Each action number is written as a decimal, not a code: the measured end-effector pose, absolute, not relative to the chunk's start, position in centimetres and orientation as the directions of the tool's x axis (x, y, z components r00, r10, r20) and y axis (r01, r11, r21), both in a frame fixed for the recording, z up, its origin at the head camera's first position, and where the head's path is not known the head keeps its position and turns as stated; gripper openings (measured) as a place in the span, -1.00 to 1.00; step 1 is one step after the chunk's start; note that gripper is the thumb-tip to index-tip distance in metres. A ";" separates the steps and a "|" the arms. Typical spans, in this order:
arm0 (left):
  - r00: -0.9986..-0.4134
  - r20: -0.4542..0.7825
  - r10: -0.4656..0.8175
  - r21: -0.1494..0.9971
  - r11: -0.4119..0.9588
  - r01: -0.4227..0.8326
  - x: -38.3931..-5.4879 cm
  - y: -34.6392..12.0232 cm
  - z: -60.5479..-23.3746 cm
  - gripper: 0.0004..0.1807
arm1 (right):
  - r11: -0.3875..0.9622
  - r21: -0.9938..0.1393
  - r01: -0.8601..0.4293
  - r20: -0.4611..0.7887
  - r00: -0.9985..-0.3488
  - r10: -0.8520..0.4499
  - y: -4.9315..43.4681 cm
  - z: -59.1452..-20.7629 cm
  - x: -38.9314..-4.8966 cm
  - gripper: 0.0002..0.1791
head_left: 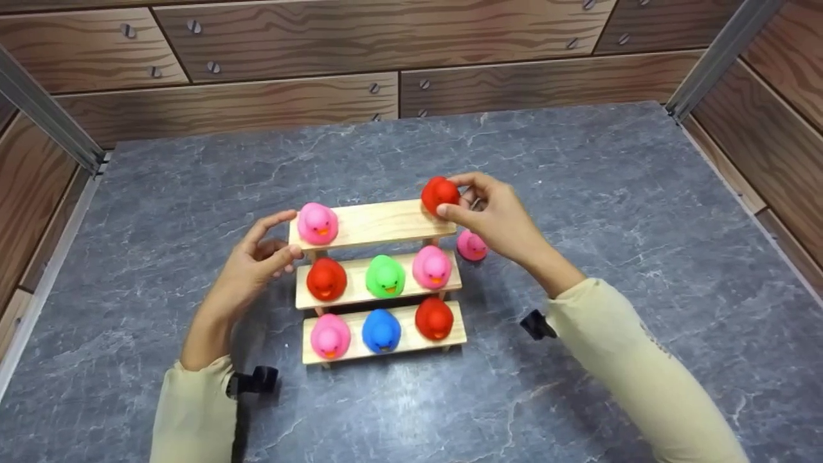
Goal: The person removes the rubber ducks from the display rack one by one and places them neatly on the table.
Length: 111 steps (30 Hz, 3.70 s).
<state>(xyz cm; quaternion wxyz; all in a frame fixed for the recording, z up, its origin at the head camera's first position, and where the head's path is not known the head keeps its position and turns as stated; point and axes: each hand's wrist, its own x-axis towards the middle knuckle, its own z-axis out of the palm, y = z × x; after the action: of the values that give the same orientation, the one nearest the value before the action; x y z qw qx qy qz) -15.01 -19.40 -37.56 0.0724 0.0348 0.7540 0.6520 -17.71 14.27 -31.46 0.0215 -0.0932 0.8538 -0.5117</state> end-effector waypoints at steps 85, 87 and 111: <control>-0.986 -0.066 0.156 0.985 0.171 -0.038 -15.2 -19.4 -37.3 -0.41 | 0.738 -0.673 -0.057 -0.145 -0.967 -0.208 24.7 -38.8 -17.9 -0.52; -0.986 -0.064 0.157 0.985 0.168 -0.038 -15.2 -19.5 -37.3 -0.41 | 0.737 -0.673 -0.054 -0.152 -0.966 -0.210 24.7 -38.8 -18.0 -0.52; -0.984 -0.069 0.166 0.991 0.125 -0.049 -15.1 -19.3 -37.5 -0.42 | 0.733 -0.678 -0.064 -0.151 -0.963 -0.224 25.1 -37.7 -17.9 -0.43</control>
<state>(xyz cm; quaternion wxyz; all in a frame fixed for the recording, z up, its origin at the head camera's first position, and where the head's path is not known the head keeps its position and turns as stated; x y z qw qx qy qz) -15.08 -19.32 -37.52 0.0814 0.0394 0.7455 0.6603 -17.85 25.06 -37.74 0.1119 -0.0780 0.9240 -0.3572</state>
